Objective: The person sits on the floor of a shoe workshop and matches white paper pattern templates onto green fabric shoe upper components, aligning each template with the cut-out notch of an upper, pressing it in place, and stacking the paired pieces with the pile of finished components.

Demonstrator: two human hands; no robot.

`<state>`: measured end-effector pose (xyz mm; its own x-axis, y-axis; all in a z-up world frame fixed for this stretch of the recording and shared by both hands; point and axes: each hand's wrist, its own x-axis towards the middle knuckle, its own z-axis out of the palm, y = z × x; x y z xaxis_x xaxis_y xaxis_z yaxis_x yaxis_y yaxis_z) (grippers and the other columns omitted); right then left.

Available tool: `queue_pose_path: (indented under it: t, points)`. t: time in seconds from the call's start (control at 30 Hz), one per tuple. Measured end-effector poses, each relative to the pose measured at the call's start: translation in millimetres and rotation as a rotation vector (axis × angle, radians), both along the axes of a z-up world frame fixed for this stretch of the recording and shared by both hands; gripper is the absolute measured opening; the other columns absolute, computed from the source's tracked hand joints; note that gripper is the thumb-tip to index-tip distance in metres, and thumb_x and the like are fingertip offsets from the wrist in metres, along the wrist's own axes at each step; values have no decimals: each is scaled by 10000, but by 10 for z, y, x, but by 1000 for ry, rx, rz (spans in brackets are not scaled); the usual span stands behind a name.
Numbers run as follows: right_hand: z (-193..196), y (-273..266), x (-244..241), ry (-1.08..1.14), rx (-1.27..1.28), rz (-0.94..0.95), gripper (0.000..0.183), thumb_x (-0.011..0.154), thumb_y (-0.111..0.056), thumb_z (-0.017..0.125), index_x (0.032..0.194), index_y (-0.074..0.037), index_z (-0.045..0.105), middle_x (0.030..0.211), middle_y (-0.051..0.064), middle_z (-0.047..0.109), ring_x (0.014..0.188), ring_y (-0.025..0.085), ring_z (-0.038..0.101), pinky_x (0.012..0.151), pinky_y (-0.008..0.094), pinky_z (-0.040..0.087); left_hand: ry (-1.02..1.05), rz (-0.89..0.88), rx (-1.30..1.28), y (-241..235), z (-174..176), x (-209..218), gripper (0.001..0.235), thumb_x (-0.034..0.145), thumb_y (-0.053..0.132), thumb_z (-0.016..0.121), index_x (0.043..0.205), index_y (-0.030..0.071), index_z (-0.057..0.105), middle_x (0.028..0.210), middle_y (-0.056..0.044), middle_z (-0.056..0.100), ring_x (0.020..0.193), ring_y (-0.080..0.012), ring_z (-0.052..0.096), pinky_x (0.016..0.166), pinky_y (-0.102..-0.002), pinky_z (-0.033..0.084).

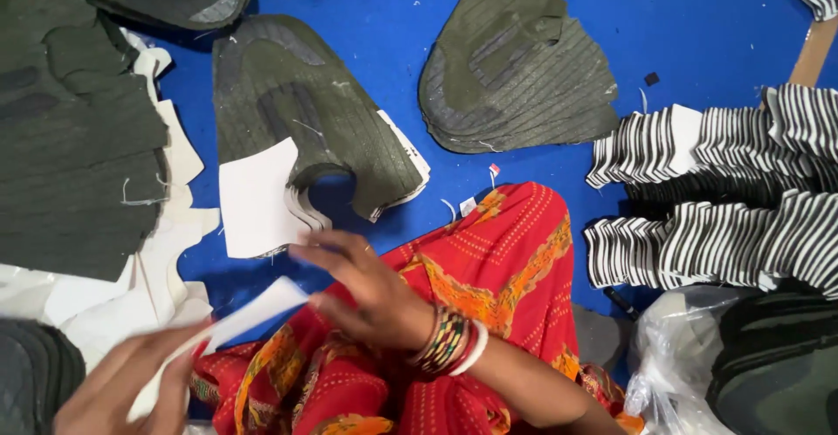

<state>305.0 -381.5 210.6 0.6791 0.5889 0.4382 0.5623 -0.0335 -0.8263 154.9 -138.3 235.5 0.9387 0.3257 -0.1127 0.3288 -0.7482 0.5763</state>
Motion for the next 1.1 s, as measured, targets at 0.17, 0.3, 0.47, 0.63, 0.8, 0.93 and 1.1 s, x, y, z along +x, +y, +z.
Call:
queue_pose_path:
  t: [0.17, 0.3, 0.47, 0.63, 0.8, 0.93, 1.1]
  points:
    - [-480, -424, 80, 513, -193, 220, 228, 1058, -142, 606, 1266, -50, 622, 1152, 111, 657, 962, 226, 713, 871, 343, 580, -243, -17, -68, -467, 28, 828, 220, 977, 36, 669, 1185, 57, 737, 1000, -148, 714, 900, -275, 708, 808, -359, 539]
    - [-650, -596, 178, 612, -201, 115, 366, 984, -132, 555, 1322, 6, 572, 1081, 97, 652, 950, 157, 641, 817, 313, 535, -420, -53, -105, -753, -251, 1208, 159, 975, 24, 692, 1131, 39, 712, 1018, -140, 719, 903, -290, 722, 766, -359, 548]
    - [-709, -678, 283, 1036, 11, 51, 393, 1063, -235, 433, 1371, -34, 571, 1148, 48, 686, 994, 83, 644, 855, 241, 523, -446, -14, -106, -762, -479, 1377, 165, 979, 49, 735, 1142, 48, 709, 989, -128, 717, 855, -279, 732, 718, -357, 546]
    - [-1029, -804, 632, 999, -275, -230, 309, 1092, -202, 620, 1223, 77, 636, 975, 167, 655, 742, 176, 639, 620, 282, 494, -476, -32, -226, -815, -523, 1504, 461, 962, 119, 783, 1358, 35, 562, 1150, -151, 694, 999, -300, 704, 838, -380, 545]
    - [-1023, -797, 987, 815, -55, -339, 321, 991, -133, 621, 1283, -1, 610, 1055, 34, 681, 886, 103, 705, 695, 272, 645, -294, -149, -42, -1018, -1008, 1388, 798, 742, 221, 861, 1424, 52, 484, 1251, -172, 597, 1214, -400, 521, 1060, -490, 400]
    - [-1326, -716, 984, 832, -78, -340, 286, 993, -96, 665, 1245, 35, 639, 1026, 78, 675, 868, 124, 695, 685, 294, 654, -312, -162, 22, -1128, -1329, 1336, 768, 748, 236, 848, 1407, 50, 500, 1246, -174, 590, 1255, -406, 492, 1094, -524, 354]
    - [-1488, -598, 946, 793, -52, -324, 237, 995, -82, 653, 1202, 34, 652, 1080, 75, 703, 879, 116, 694, 669, 275, 645, -337, -148, -1, -1164, -1435, 1322, 680, 812, 172, 813, 1413, 69, 512, 1109, -84, 635, 1244, -342, 533, 1160, -547, 347]
